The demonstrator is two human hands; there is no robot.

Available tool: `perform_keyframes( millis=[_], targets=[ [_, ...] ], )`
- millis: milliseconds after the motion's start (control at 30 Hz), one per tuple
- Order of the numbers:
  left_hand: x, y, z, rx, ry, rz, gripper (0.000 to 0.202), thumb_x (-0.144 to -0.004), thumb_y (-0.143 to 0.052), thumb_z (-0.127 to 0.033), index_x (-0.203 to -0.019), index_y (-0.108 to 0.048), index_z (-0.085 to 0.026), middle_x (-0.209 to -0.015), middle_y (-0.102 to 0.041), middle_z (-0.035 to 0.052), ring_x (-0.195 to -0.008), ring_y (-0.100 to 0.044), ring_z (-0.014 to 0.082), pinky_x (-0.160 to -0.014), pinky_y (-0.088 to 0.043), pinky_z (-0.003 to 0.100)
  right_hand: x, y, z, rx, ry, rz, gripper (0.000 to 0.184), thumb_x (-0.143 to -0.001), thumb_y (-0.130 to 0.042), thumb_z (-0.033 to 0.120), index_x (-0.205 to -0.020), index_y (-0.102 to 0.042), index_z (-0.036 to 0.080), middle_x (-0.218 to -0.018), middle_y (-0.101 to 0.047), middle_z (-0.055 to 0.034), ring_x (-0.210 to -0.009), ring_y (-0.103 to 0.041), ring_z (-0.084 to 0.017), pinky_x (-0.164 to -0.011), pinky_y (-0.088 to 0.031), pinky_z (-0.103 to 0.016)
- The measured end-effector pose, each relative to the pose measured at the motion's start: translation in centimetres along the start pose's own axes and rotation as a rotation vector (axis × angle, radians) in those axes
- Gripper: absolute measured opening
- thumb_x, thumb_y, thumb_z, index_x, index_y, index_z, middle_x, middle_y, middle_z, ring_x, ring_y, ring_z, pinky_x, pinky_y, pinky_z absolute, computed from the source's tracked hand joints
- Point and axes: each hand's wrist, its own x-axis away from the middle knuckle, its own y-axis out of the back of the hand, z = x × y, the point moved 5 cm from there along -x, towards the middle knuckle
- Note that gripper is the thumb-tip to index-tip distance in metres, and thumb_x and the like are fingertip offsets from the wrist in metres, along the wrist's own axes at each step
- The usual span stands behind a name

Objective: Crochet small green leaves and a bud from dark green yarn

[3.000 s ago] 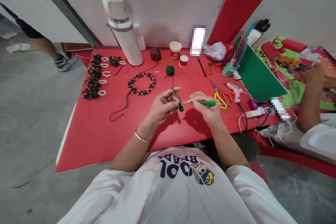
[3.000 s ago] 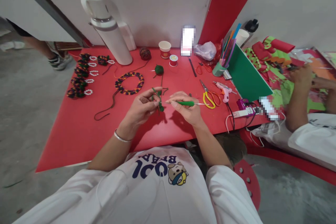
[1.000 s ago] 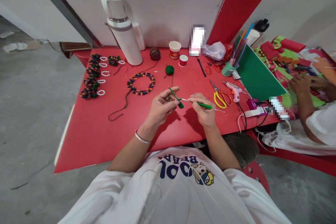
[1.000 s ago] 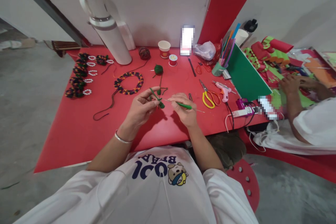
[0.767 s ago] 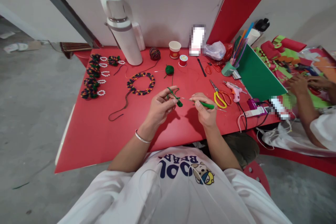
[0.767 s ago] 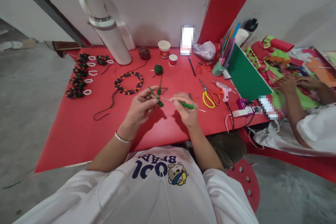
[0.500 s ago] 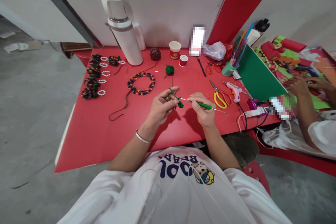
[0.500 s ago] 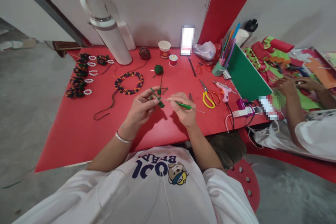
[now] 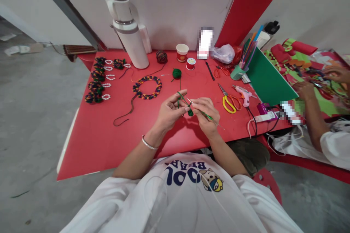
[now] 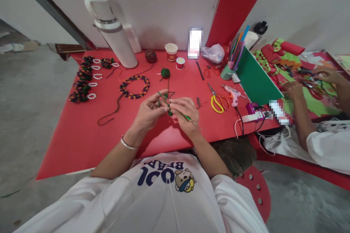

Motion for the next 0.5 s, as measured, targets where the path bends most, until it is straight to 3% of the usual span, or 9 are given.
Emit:
perform_keyframes(
  millis=[200, 500],
  targets=[
    [-0.1, 0.1, 0.2, -0.027, -0.032, 0.043, 0.082, -0.061, -0.1, -0.025, -0.137, -0.069, -0.016, -0.074, -0.074, -0.0002, -0.065, -0.07, 0.0127, -0.065, -0.052, 0.022, 0.2, 0.3, -0.3, -0.072, -0.028, -0.054, 0.011, -0.096, -0.072, 0.038, -0.1, -0.082, 0.034, -0.101, -0.085, -0.0029, -0.095, -0.077, -0.023, -0.092, -0.06, -0.05],
    [0.0, 0.1, 0.2, -0.085, -0.029, 0.081, 0.094, -0.063, -0.099, -0.023, -0.149, -0.059, -0.015, -0.075, -0.075, -0.0002, -0.068, -0.072, 0.0132, -0.067, -0.053, 0.022, 0.7, 0.6, -1.4, -0.189, -0.095, -0.068, 0.012, -0.097, -0.072, 0.04, -0.101, -0.082, 0.036, -0.098, -0.084, -0.0015, -0.095, -0.076, -0.022, -0.092, -0.061, -0.046]
  ],
)
